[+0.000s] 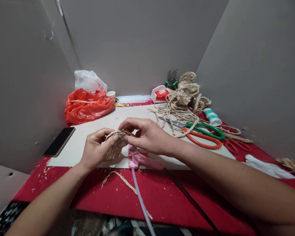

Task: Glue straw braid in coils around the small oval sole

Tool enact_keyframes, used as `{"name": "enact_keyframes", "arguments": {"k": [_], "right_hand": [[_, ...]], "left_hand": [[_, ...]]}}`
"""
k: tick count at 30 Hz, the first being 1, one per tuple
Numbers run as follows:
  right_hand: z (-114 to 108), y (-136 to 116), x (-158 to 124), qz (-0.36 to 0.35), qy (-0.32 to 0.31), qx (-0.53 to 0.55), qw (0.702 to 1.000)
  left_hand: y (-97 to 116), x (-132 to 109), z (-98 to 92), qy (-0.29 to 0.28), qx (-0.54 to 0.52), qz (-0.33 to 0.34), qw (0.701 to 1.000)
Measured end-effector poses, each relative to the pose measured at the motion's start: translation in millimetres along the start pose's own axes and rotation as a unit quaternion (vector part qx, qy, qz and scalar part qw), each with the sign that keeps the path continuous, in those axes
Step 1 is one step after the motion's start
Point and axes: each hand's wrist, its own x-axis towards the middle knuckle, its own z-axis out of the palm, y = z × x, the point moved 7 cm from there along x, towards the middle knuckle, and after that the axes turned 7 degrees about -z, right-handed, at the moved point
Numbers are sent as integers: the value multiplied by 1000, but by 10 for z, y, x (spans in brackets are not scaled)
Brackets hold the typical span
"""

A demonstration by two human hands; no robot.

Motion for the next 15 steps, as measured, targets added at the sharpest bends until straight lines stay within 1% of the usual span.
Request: {"name": "enact_keyframes", "arguments": {"k": [5,11,15], "right_hand": [[-12,-36,-8,-31,23,-23,999],[-33,-50,-13,-39,42,-29,998],[-31,-76,-27,-69,63,-31,995]], "left_hand": [[34,-10,-3,19,-31,-1,999],[40,-18,11,26,-70,-7,997],[63,-23,-1,22,-86,14,996]]}}
